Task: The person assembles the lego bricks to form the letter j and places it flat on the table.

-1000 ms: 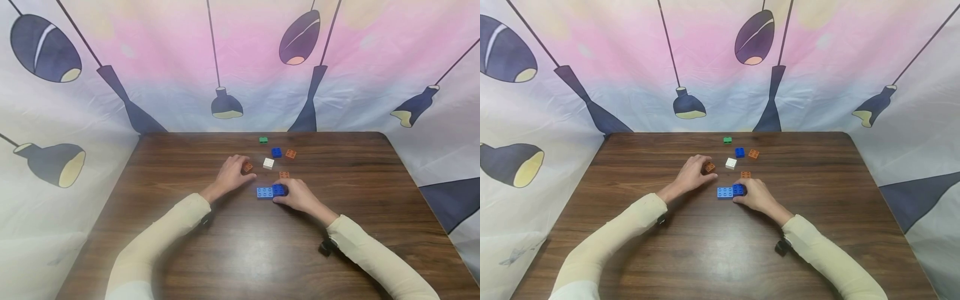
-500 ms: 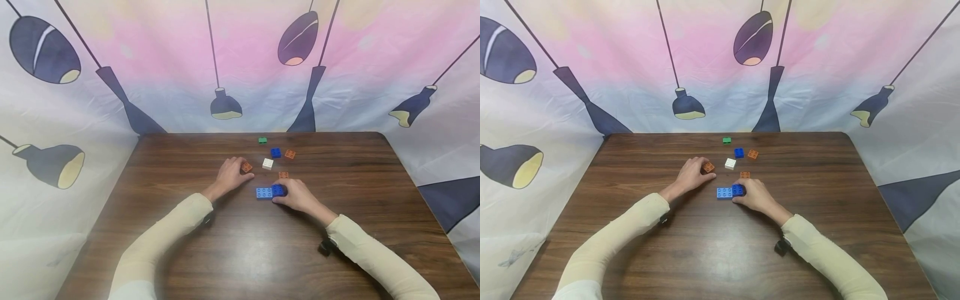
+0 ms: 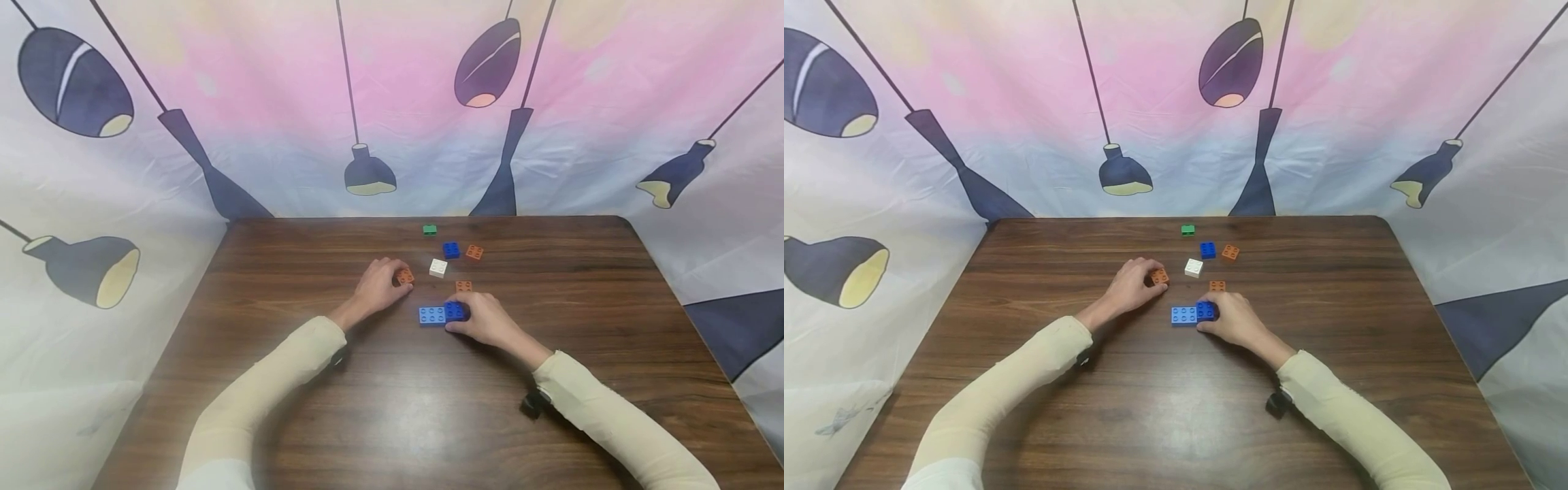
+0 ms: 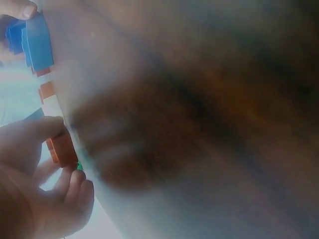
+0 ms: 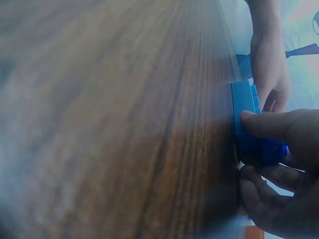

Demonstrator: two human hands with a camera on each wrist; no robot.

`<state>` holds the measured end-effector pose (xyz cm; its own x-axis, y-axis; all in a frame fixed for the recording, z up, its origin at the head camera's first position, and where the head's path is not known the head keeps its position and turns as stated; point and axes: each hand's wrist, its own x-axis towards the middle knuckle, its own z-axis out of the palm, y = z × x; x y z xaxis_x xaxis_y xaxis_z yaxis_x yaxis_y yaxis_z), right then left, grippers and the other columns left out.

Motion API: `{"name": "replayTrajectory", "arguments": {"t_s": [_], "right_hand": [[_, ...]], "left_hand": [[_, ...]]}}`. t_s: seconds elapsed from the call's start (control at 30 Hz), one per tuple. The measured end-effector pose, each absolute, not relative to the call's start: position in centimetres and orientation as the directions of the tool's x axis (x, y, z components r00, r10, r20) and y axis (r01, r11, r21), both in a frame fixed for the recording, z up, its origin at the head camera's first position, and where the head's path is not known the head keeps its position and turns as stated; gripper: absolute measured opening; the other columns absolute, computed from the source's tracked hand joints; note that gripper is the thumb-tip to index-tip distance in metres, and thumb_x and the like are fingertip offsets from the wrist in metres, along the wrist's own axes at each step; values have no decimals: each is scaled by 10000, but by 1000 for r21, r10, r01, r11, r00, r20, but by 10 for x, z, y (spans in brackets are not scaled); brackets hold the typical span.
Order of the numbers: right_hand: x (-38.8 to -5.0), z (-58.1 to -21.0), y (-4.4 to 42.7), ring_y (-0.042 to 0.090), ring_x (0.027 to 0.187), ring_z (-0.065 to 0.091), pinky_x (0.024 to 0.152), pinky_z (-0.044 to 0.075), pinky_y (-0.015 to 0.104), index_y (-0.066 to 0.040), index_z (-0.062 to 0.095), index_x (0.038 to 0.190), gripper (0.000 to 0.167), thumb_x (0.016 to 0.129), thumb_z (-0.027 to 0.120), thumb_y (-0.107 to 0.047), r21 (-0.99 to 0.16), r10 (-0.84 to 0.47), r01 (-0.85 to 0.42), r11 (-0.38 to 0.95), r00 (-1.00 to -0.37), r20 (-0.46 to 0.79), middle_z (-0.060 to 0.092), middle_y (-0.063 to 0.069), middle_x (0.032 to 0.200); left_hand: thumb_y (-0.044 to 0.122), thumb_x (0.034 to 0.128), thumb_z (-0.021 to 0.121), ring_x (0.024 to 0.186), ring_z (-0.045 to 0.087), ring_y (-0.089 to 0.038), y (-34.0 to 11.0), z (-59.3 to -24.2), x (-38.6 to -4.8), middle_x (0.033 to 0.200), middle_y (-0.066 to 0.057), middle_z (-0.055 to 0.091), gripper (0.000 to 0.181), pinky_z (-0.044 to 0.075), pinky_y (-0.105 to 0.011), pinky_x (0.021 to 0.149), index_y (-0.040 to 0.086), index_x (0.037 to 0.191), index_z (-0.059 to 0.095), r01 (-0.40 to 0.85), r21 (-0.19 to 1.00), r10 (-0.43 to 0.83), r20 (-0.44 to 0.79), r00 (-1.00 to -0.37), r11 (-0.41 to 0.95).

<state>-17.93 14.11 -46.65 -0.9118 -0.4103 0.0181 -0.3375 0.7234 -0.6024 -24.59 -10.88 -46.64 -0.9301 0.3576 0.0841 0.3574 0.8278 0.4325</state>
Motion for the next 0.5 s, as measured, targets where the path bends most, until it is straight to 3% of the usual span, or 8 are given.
{"name": "replayTrajectory", "arguments": {"t_s": [0.2, 0.5], "right_hand": [[-180, -467, 141, 214, 966, 674, 842, 565, 439, -73, 722, 1172, 390, 840, 862, -222, -601, -409, -336, 726, -912, 16, 727, 64, 1059], [-180, -466, 141, 221, 983, 672, 866, 563, 453, -73, 720, 1178, 389, 849, 856, -228, -603, -406, -327, 728, -914, 5, 727, 71, 1071]], "left_hand": [[293, 940, 749, 1153, 613, -262, -112, -464, -240, 1234, -85, 694, 455, 446, -452, 1060, 88, 1334, 651, 378, 472, 400, 58, -915, 796], [248, 927, 775, 1123, 641, -248, -119, -463, -236, 1237, -88, 688, 468, 521, -424, 970, 86, 1346, 643, 388, 539, 423, 64, -904, 748]]}}
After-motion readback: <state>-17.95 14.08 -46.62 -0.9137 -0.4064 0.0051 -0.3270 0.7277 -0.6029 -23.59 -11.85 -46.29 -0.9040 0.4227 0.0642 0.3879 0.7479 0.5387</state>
